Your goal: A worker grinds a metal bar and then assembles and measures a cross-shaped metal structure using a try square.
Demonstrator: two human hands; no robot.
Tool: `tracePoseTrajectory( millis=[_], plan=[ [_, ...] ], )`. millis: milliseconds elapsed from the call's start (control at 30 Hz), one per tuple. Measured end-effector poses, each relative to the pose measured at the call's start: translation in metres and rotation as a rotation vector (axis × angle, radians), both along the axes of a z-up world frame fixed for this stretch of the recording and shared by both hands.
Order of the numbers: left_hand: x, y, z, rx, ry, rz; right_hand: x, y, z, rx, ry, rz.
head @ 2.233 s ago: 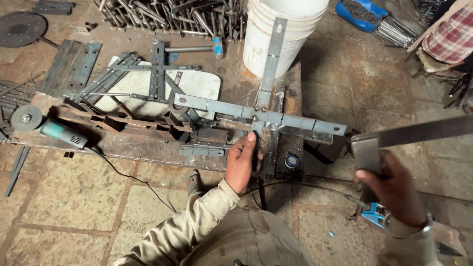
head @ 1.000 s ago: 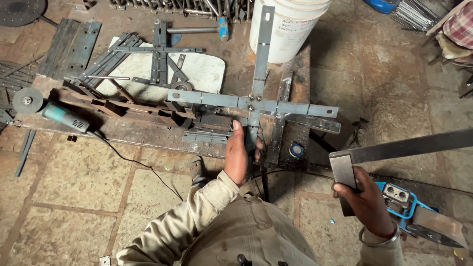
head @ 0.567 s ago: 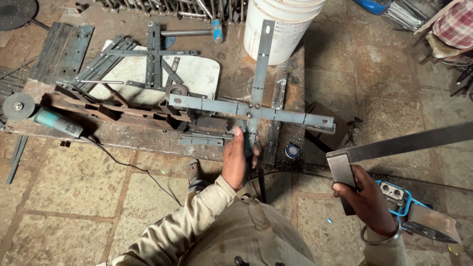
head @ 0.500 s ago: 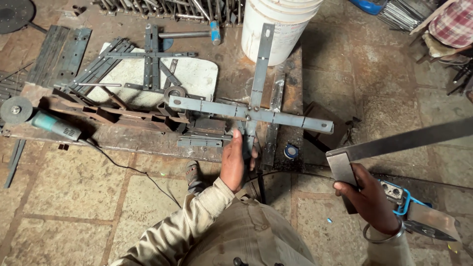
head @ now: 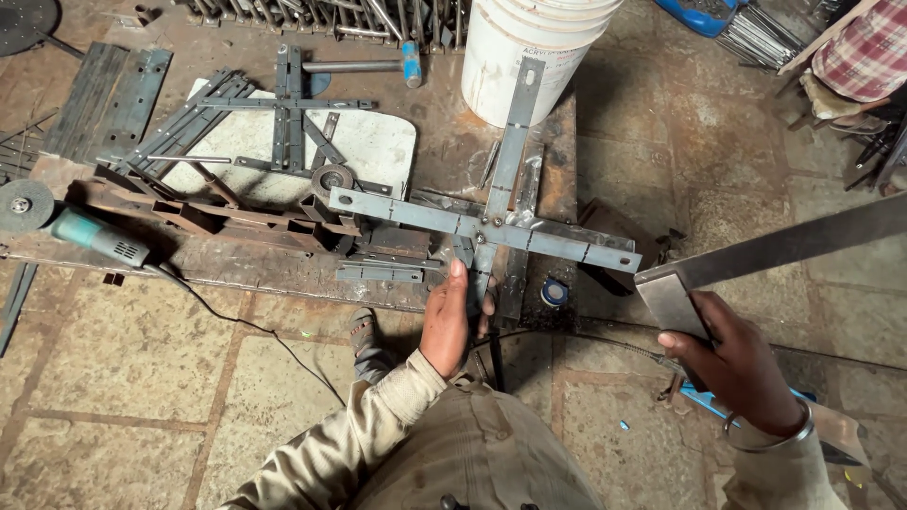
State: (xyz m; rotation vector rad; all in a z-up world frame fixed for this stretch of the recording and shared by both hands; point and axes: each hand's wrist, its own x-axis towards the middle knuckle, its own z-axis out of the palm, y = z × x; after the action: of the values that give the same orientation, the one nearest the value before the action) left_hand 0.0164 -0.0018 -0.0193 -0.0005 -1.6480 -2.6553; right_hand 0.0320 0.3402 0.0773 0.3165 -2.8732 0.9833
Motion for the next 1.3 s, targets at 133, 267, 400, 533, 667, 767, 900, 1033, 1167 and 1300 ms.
tracePoseTrajectory(
  millis=[133, 267, 400, 533, 667, 767, 900, 1033, 1167, 1300],
  plan=[
    [0.002, -0.001, 0.004, -0.018, 0.005, -0.015, 0.001, -0.007, 0.012, 0.043, 0.099, 0.06],
    [0.005, -0.003, -0.001, -0.078, 0.063, -0.04, -0.002, -0.009, 0.027, 0.109, 0.065, -0.037],
    [0.013, -0.004, 0.011, -0.134, 0.093, -0.095, -0.004, -0.017, 0.053, 0.167, 0.134, 0.023],
    [0.019, -0.004, 0.018, -0.199, 0.146, -0.122, -0.008, -0.03, 0.07, 0.191, -0.016, 0.032],
    [0.02, -0.009, 0.019, -0.223, 0.161, -0.134, -0.007, -0.035, 0.076, 0.186, 0.002, 0.123],
    [0.022, -0.01, 0.021, -0.251, 0.185, -0.136, -0.009, -0.037, 0.077, 0.28, -0.063, 0.08],
    [0.024, -0.007, 0.021, -0.246, 0.19, -0.173, -0.012, -0.039, 0.076, 0.253, 0.037, 0.169],
    [0.027, -0.004, 0.024, -0.289, 0.177, -0.181, -0.016, -0.047, 0.075, 0.251, -0.14, 0.19],
    [0.029, -0.003, 0.026, -0.307, 0.195, -0.192, -0.016, -0.051, 0.07, 0.199, -0.127, 0.245],
    [0.03, -0.002, 0.026, -0.36, 0.238, -0.176, -0.017, -0.052, 0.066, 0.212, -0.049, 0.292]
  ],
)
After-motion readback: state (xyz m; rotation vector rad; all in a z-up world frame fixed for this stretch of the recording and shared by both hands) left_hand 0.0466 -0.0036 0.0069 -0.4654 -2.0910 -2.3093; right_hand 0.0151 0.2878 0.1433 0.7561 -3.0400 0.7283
